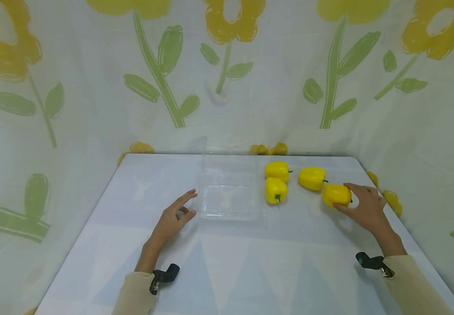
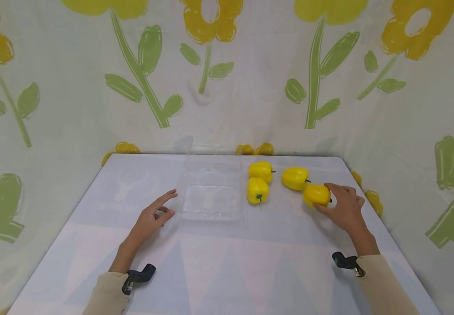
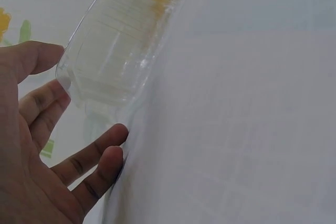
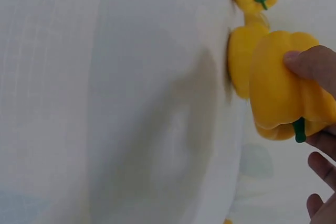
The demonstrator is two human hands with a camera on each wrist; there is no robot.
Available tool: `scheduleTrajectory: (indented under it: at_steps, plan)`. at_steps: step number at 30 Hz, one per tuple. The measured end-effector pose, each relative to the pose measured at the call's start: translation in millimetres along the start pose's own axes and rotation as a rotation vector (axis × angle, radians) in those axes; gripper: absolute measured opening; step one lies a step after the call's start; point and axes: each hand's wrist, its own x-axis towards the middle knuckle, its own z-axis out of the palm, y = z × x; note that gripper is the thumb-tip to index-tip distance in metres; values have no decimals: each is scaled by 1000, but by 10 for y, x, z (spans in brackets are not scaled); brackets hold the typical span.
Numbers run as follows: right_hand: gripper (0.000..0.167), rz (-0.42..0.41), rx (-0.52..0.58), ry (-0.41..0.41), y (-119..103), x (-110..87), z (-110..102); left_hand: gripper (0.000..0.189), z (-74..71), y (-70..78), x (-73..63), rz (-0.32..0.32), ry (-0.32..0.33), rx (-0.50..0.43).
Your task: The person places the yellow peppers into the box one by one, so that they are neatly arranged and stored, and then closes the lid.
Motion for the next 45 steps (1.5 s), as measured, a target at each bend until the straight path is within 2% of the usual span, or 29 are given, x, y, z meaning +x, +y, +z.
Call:
scheduleTrajectory:
  at_steps: [18, 25, 32, 45]
  plan:
    - [78, -111, 10, 70, -477, 24, -230, 54, 12, -6, -16, 4, 0, -10]
    - [78, -151, 22, 92, -682, 71, -221, 54, 22, -11, -16, 4, 6, -11]
    - [78, -184, 37, 99, -857, 118, -191, 54, 6, 32, -26, -25, -7, -5]
    - [74, -262, 89, 97, -1125, 210, -87, 54, 26, 19, -23, -17, -2, -3]
